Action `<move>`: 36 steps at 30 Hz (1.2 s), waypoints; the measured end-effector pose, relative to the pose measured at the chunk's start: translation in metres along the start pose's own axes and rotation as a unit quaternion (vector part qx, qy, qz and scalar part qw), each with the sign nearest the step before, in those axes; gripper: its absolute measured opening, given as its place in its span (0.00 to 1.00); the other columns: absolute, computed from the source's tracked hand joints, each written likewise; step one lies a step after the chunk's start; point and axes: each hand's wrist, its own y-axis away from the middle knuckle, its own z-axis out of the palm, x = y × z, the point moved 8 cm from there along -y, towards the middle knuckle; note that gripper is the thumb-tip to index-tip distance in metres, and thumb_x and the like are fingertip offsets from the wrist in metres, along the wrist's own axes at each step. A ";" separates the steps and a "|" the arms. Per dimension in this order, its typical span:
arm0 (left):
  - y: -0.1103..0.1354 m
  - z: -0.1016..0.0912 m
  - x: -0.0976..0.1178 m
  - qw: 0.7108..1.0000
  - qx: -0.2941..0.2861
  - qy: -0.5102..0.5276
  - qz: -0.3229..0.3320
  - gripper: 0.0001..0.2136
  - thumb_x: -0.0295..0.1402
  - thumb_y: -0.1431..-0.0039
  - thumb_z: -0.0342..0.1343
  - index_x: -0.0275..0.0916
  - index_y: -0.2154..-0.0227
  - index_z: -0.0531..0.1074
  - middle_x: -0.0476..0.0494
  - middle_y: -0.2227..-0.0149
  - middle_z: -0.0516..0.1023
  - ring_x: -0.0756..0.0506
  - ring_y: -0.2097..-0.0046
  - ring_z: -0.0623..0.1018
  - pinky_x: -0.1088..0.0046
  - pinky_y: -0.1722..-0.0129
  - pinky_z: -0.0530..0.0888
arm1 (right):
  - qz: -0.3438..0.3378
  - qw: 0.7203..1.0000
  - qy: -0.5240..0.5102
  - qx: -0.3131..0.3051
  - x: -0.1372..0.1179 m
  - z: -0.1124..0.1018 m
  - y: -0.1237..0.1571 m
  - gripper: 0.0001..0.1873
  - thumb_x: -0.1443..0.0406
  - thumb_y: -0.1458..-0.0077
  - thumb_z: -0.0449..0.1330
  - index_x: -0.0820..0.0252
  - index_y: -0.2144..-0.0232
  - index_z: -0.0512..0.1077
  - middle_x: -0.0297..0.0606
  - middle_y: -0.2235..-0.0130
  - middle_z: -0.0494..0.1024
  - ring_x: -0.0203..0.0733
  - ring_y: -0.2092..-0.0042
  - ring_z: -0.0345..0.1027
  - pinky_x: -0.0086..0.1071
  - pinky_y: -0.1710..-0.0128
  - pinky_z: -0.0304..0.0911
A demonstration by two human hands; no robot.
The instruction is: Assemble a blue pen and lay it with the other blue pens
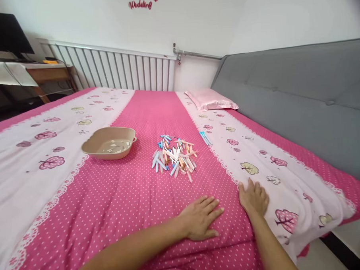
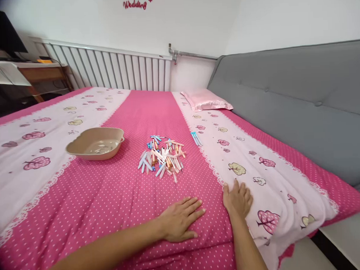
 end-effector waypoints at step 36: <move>0.084 -0.122 -0.245 0.785 0.432 0.046 -0.442 0.31 0.46 0.47 0.48 0.27 0.45 0.61 0.29 0.46 0.66 0.35 0.43 0.64 0.56 0.45 0.62 | -0.078 0.961 -0.254 -0.081 -0.142 -0.020 -0.064 0.38 0.49 0.45 0.45 0.67 0.39 0.50 0.53 0.39 0.58 0.52 0.40 0.54 0.44 0.42 0.50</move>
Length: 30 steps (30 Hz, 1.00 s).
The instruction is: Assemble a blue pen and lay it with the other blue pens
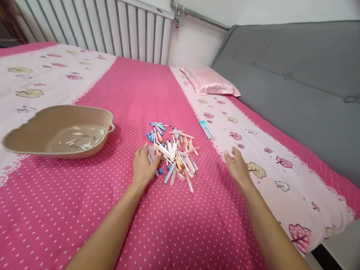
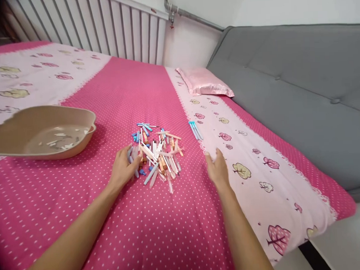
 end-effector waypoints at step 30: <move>-0.009 0.007 -0.028 0.978 -0.043 0.167 -0.120 0.42 0.48 0.57 0.60 0.37 0.41 0.51 0.31 0.42 0.62 0.34 0.43 0.66 0.52 0.46 0.64 | -0.329 0.887 0.106 -0.307 -0.234 0.194 -0.033 0.09 0.62 0.49 0.55 0.61 0.68 0.70 0.35 0.69 0.74 0.41 0.66 0.66 0.30 0.67 0.57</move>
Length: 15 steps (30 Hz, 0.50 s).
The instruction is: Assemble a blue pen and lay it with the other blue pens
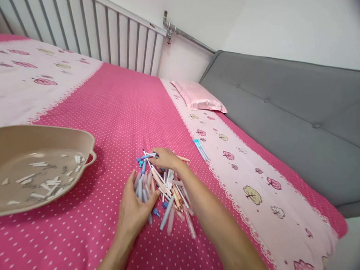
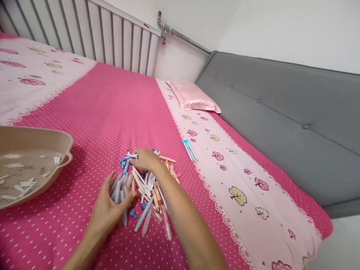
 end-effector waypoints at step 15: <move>0.009 0.023 0.022 0.984 -0.094 0.069 0.138 0.41 0.45 0.51 0.57 0.40 0.38 0.45 0.34 0.36 0.51 0.38 0.37 0.55 0.56 0.40 0.56 | -0.056 0.954 -0.266 -0.127 0.024 -0.026 0.125 0.27 0.59 0.55 0.65 0.55 0.51 0.68 0.41 0.45 0.67 0.46 0.45 0.62 0.42 0.47 0.57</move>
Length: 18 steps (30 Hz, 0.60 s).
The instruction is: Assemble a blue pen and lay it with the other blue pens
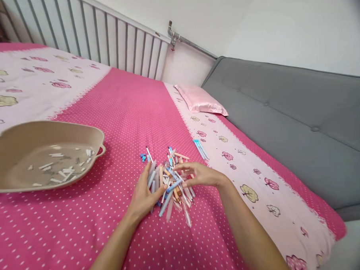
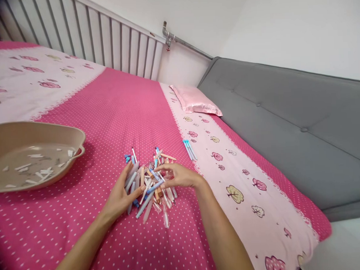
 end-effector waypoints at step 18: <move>0.002 -0.022 -0.030 0.983 0.108 -0.022 -0.150 0.40 0.49 0.55 0.58 0.34 0.41 0.55 0.30 0.40 0.59 0.35 0.40 0.62 0.54 0.43 0.61 | 0.111 0.979 0.007 0.173 0.069 -0.023 -0.135 0.19 0.53 0.46 0.54 0.61 0.60 0.71 0.37 0.60 0.76 0.39 0.59 0.68 0.32 0.58 0.62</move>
